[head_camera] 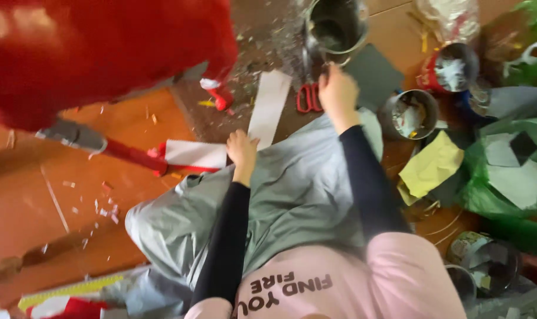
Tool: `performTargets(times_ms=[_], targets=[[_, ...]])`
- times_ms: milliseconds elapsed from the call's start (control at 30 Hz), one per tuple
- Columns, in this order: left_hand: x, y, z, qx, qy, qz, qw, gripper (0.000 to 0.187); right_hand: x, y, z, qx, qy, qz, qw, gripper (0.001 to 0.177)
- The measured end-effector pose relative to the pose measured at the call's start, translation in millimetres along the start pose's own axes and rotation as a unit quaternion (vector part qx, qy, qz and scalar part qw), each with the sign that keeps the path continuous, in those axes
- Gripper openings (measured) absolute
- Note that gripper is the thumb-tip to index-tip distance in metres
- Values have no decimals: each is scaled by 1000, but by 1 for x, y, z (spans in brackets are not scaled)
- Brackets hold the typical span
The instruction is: Applying paper strips and adhesive to a horse-shaped figurine to build its form.
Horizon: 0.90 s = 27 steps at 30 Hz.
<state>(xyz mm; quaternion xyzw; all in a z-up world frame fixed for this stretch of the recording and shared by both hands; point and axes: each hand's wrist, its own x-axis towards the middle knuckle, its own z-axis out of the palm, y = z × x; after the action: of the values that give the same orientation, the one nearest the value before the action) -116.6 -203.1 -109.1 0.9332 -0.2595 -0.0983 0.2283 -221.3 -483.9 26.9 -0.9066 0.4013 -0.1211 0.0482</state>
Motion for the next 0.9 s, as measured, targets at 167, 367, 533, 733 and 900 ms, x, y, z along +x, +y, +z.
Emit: performTargets(times_ms=[167, 367, 533, 733, 900], targets=[[0, -8, 1, -27, 46, -25, 998, 33, -8, 10, 41, 342, -40, 119, 931, 19], [12, -24, -3, -213, -7, 0, 977, 44, 7, 39, 90, 575, -223, 296, 729, 20], [5, -87, 10, -225, -71, 22, 972, 29, 10, 49, 101, 619, -161, 307, 705, 26], [-25, -123, -6, -538, -102, -247, 799, 26, -15, 9, -8, 779, -127, 171, 589, 18], [-24, -117, -2, -667, -86, -306, 674, 27, -67, -6, -56, 825, -240, 151, 488, 15]])
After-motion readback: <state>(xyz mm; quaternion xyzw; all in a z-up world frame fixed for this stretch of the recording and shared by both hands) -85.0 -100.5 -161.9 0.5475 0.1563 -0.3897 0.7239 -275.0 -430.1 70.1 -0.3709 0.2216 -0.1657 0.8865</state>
